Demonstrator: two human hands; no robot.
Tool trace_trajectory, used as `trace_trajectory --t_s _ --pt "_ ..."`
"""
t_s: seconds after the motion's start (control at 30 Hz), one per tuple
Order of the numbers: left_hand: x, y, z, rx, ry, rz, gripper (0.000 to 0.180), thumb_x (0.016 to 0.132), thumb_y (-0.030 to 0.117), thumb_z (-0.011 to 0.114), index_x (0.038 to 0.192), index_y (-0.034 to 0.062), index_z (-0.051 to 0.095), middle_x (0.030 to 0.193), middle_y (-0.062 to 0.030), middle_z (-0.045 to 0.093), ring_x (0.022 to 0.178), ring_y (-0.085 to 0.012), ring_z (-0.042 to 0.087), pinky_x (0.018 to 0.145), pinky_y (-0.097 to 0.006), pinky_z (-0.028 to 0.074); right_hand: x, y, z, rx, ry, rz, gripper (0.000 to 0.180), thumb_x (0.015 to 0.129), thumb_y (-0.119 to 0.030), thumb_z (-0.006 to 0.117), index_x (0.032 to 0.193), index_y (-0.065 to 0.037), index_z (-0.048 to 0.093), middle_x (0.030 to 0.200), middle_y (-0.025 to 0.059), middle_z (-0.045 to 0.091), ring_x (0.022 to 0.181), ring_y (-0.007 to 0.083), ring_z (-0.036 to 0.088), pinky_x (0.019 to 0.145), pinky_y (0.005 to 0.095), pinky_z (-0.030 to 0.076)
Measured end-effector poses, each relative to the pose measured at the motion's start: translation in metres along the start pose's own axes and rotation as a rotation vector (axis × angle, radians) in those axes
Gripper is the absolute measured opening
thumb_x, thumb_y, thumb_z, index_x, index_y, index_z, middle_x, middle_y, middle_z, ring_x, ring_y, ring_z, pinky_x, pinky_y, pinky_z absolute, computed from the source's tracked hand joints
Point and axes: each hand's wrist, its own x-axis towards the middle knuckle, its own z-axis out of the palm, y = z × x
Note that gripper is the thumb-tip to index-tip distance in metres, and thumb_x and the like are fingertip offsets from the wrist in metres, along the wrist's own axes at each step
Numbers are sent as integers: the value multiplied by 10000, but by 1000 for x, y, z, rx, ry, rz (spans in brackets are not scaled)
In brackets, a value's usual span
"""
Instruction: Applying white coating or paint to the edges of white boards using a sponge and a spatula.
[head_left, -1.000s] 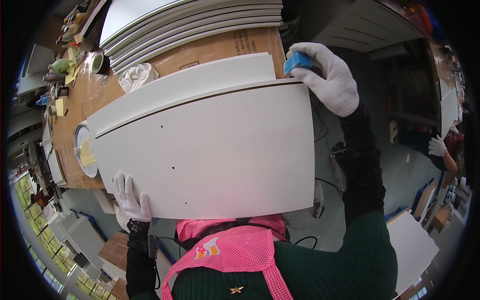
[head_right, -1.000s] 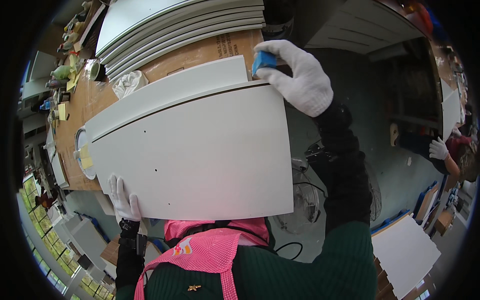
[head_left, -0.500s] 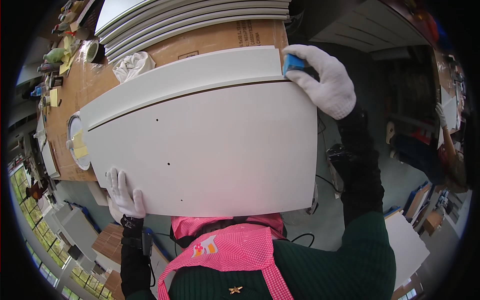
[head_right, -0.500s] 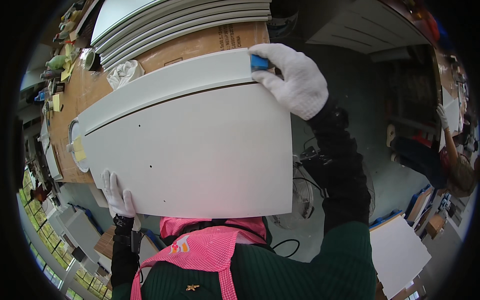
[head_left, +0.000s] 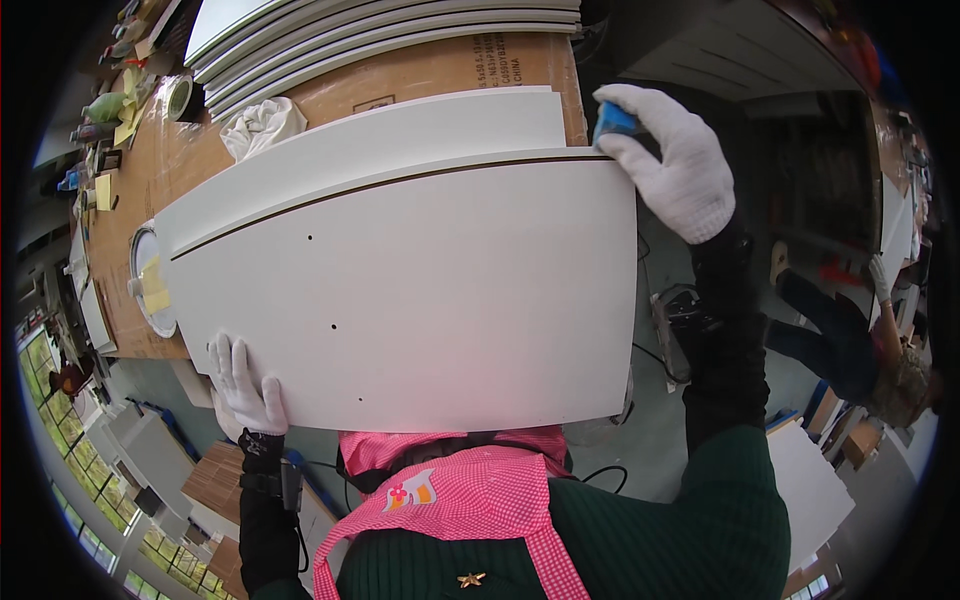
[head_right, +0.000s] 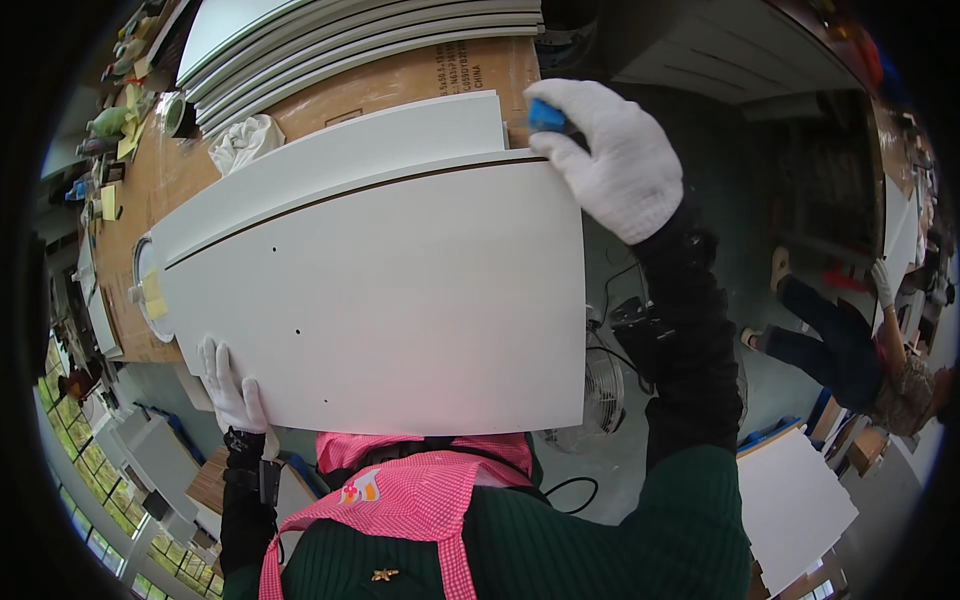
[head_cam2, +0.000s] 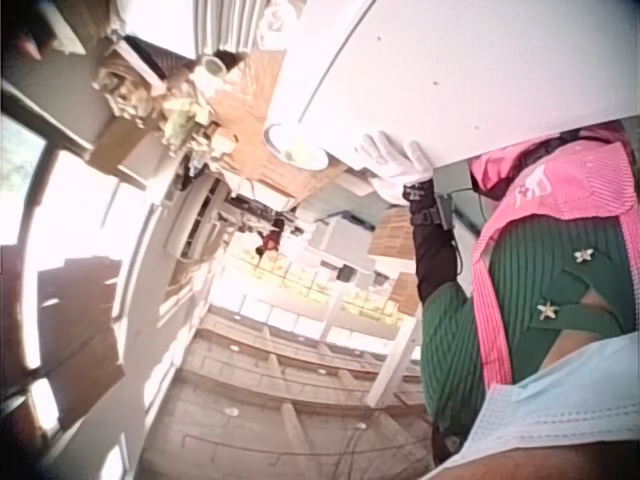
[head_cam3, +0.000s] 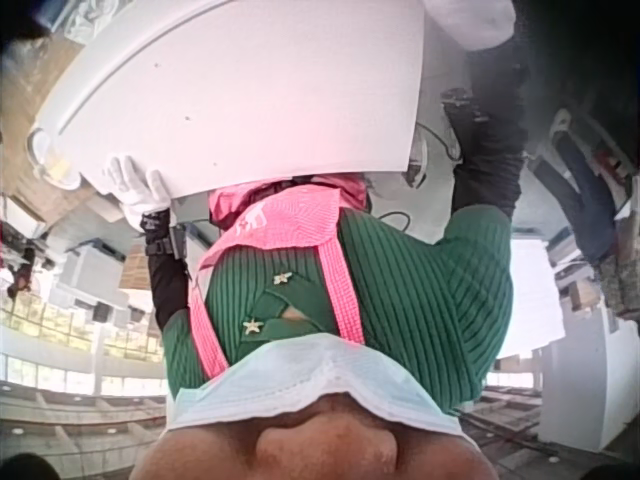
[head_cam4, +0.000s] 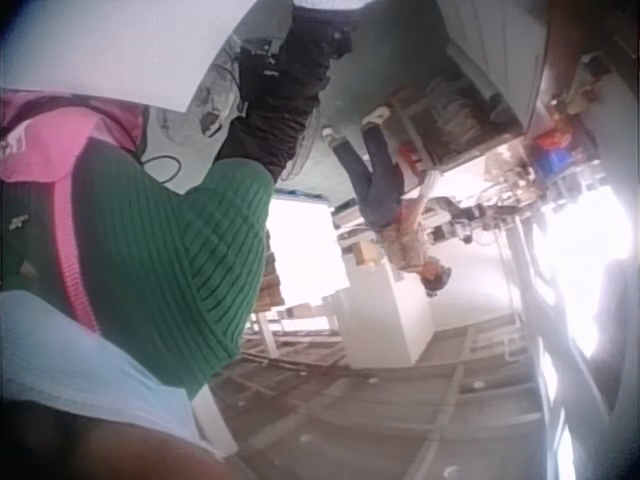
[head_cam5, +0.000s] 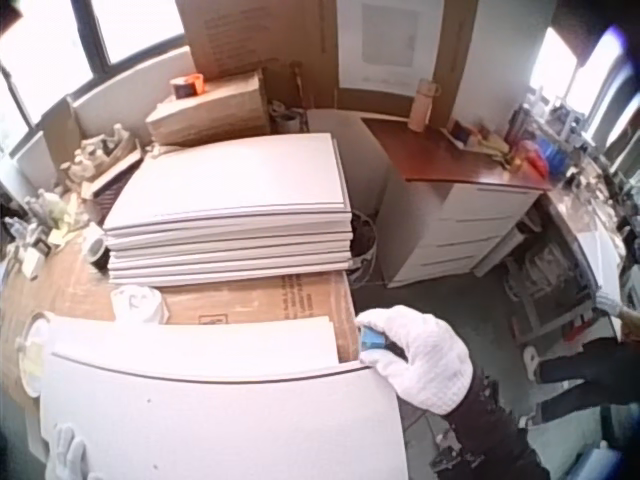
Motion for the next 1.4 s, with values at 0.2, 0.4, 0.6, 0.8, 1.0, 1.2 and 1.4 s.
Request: trace_trajectory --t_s 0.2,0.4,0.6,0.8,1.0,1.2,1.4 --pt "0 1 -1 5 -8 4 598 868 200 500 1420 -20 434 1524 -267 358 1427 -489 286 1150 -568 260 -21 31 -19 111 82 271 382 880 -109 707 1241 -26 616 1070 110 693 966 201 689 887 313 538" --pt "-1 0 2 -16 1 14 597 883 219 498 1424 -24 429 1531 -259 351 1430 -483 287 1148 -559 268 -32 35 3 491 178 427 350 910 -88 682 1236 11 603 1065 81 687 972 141 666 906 277 530" --pt "-2 0 -1 85 -15 -7 600 897 263 498 1433 5 422 1542 -227 355 1439 -448 296 1128 -549 302 -37 28 16 626 279 432 360 908 -86 680 1236 32 591 1035 86 691 962 139 666 899 275 531" --pt "-3 2 -1 75 -28 -11 610 892 270 503 1435 6 421 1545 -221 351 1437 -452 296 1134 -560 290 -34 27 21 678 446 495 343 900 -96 695 1206 25 598 1019 58 683 907 125 665 847 270 539" --pt "-3 0 3 27 -5 22 599 921 286 483 1428 -25 418 1541 -243 342 1437 -464 280 1150 -565 261 -33 43 15 371 448 384 350 878 -151 729 1180 -8 624 977 63 692 905 156 678 839 293 543" --pt "-8 -5 6 32 6 62 604 931 279 473 1445 -27 395 1538 -256 337 1424 -474 295 1162 -551 245 -55 29 19 510 319 339 371 884 -124 724 1234 -49 627 1045 92 700 988 178 674 908 304 539" --pt "-7 -1 10 -26 45 56 566 932 248 466 1423 -31 434 1518 -253 369 1422 -453 310 1165 -533 248 -116 3 16 456 314 286 355 854 -82 725 1198 -68 639 1062 103 688 980 220 677 894 320 533"
